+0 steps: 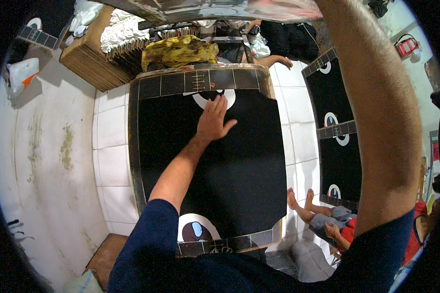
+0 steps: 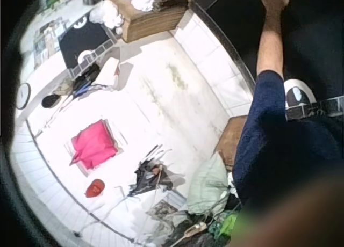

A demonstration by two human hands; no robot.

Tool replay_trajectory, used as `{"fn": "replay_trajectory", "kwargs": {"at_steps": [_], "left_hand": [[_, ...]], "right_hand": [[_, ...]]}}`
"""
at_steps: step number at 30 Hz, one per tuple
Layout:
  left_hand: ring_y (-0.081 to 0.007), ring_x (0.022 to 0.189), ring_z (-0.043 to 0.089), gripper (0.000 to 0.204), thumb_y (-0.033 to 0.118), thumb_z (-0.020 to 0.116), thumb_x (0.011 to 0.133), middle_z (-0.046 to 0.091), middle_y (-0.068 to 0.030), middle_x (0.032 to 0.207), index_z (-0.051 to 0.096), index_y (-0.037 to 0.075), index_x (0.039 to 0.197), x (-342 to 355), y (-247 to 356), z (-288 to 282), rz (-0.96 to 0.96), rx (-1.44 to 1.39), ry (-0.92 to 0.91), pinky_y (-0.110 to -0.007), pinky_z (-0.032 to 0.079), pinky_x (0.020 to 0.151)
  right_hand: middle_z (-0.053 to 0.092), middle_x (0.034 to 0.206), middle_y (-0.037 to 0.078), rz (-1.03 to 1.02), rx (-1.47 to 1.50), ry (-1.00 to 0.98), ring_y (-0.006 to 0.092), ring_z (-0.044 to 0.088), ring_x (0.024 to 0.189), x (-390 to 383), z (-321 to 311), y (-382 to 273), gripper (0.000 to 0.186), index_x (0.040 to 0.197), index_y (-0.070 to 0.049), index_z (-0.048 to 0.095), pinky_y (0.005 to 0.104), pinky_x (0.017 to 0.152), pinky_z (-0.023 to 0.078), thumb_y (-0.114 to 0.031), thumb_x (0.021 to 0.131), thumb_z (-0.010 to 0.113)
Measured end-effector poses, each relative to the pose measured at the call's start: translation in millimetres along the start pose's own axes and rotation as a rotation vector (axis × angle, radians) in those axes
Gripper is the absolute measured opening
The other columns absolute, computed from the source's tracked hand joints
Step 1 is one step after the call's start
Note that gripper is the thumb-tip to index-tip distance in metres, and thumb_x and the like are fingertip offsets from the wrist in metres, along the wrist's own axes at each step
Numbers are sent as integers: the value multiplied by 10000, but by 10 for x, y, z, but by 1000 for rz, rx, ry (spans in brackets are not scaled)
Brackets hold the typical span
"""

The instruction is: The person repeatedly aligns a screen printing frame over a black t-shirt and uses a squeegee to pull ink across the mesh, then lifts the frame to reveal the printed design. The cycle of alignment, squeegee pass, and lift repeats throughout the clip.

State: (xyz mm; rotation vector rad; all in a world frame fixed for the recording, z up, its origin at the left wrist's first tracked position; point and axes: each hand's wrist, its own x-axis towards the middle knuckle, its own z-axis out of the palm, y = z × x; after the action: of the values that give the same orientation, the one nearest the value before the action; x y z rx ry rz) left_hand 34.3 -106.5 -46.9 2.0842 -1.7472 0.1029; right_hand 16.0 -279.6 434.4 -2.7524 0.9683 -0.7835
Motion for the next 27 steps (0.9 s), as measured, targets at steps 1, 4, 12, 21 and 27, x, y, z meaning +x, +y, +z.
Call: {"fn": "replay_trajectory", "kwargs": {"at_steps": [1, 4, 12, 21, 27], "left_hand": [[-414, 1511, 316, 882, 580, 603, 972, 368, -268, 1598, 393, -88, 1508, 124, -110, 46, 8, 3, 28, -580, 235, 1240], [-419, 1522, 299, 884, 577, 592, 980, 350, -272, 1612, 359, -71, 1535, 392, -342, 196, -34, 61, -35, -589, 221, 1238], [-428, 1534, 275, 821, 537, 461, 1064, 278, -284, 1646, 222, -25, 1613, 469, -238, -865, -559, -244, 316, -601, 216, 1231], [-341, 1494, 305, 781, 649, 469, 1003, 317, -144, 1625, 345, 141, 1583, -739, 592, -2181, -1060, -1857, 1076, -606, 271, 1188], [-390, 1441, 411, 858, 650, 505, 984, 404, -237, 1550, 377, 1, 1530, -1530, 399, -1235, -1644, -1768, 732, -535, 326, 1193]], "right_hand": [[699, 984, 162, -1, 6, -8, 274, 648, 909, 0, -11, 9, 533, 1009, -58, 719, 399, 775, 520, -567, 907, 599], [690, 940, 130, 0, 23, -34, 236, 633, 853, -22, -51, 32, 496, 981, -72, 705, 381, 724, 515, -551, 924, 589], [665, 823, 47, 18, 22, -78, 136, 593, 703, -240, 72, 16, 418, 906, -110, 670, 333, 587, 500, -509, 971, 561], [638, 802, 70, -241, 138, 191, 275, 631, 715, -2747, 1653, 628, 292, 809, -131, 697, 434, 658, 471, -396, 804, 819], [684, 917, 39, -308, -9, -138, 239, 662, 886, -3395, 2500, 936, 336, 1000, -126, 699, 467, 854, 428, -403, 845, 806]]}}
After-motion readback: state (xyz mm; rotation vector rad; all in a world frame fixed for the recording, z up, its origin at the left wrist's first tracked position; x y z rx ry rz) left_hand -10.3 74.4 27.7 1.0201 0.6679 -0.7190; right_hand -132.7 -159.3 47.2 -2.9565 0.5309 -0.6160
